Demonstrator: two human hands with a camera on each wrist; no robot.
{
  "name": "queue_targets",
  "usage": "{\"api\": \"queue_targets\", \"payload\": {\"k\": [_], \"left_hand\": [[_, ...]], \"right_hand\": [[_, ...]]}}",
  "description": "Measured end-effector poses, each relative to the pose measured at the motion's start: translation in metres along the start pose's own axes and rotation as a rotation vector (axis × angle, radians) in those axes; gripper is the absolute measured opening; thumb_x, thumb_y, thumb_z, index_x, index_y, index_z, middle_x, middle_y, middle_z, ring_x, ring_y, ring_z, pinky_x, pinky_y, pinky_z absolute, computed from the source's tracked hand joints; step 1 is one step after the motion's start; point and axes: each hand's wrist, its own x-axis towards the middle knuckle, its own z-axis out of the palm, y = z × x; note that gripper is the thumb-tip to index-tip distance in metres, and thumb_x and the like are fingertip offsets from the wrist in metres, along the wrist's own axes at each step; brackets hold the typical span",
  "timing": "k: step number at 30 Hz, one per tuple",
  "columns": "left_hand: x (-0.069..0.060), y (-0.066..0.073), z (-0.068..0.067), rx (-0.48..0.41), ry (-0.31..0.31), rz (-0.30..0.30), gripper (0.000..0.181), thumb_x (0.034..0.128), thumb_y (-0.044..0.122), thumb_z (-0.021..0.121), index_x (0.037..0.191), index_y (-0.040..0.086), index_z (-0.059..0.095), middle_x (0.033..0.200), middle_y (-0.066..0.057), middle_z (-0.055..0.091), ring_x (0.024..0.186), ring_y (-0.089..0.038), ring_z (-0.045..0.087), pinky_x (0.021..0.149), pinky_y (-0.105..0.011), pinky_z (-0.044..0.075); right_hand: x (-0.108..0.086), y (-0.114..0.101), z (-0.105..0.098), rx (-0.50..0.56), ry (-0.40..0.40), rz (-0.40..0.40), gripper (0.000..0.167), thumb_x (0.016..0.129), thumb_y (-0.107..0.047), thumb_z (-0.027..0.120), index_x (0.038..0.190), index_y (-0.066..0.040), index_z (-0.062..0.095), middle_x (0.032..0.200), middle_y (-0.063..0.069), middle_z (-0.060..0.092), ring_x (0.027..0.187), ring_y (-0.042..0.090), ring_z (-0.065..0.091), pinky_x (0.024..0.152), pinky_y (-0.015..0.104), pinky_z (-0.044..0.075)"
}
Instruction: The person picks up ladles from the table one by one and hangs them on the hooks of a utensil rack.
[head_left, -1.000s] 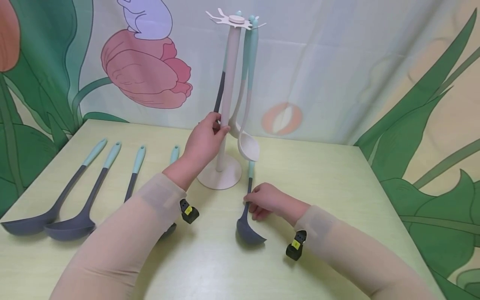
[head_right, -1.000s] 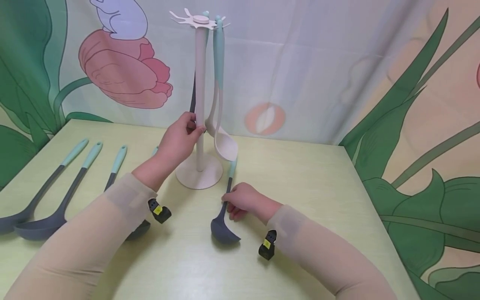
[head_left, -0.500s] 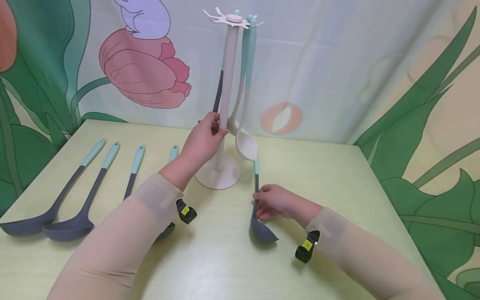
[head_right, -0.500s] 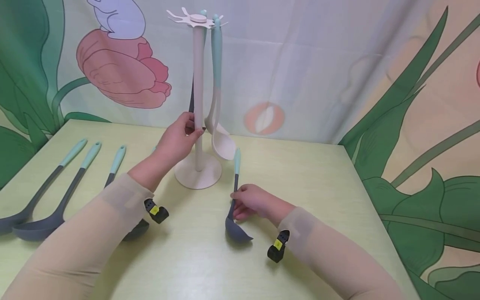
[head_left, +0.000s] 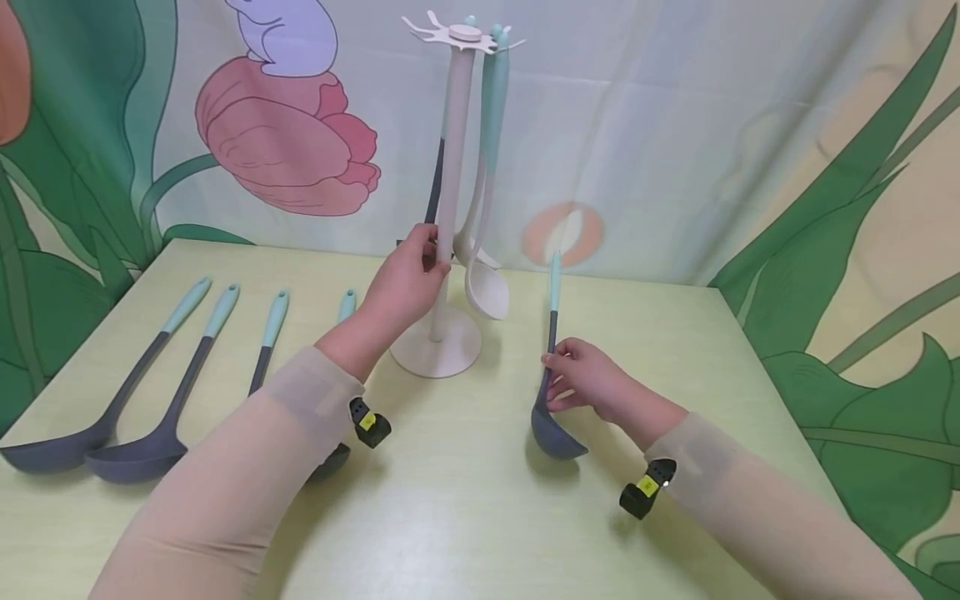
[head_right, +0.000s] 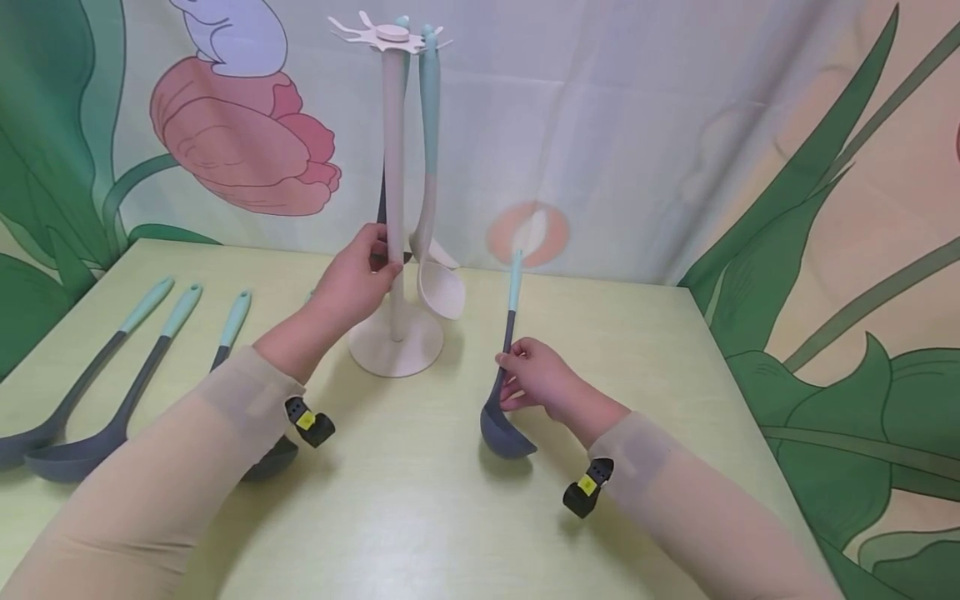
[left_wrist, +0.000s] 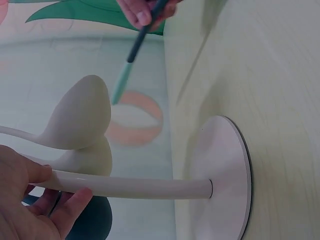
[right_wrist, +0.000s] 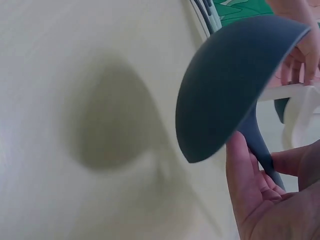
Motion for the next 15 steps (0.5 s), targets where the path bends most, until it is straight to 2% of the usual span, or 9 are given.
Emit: {"api": "queue_targets", "payload": {"k": [6,15], "left_hand": [[0.0,-0.002,-0.001,-0.009,-0.008,0.008,0.045,0.1028,0.016,0.053,0.144,0.011,0.037,0.128,-0.013,0.055,0.118,-0.027,0.056,0.1,-0.048,0.048],[0.001,-0.004,0.001,-0.016,-0.007,0.009,0.045,0.1031,0.017,0.053,0.145,0.011,0.037,0.129,-0.012,0.054,0.118,-0.026,0.055,0.101,-0.049,0.048]], "right_hand": [[-0.009,-0.016,-0.01,-0.078,0.085,-0.14,0.017,0.103,-0.015,0.053,0.107,0.0,0.046,0.085,0.014,0.06,0.067,0.019,0.065,0.064,0.04,0.061],[-0.027,-0.049,-0.012,-0.188,0.176,-0.319,0.021,0.102,-0.02,0.058,0.109,-0.002,0.048,0.097,0.021,0.065,0.075,0.025,0.068,0.064,0.04,0.061]]}}
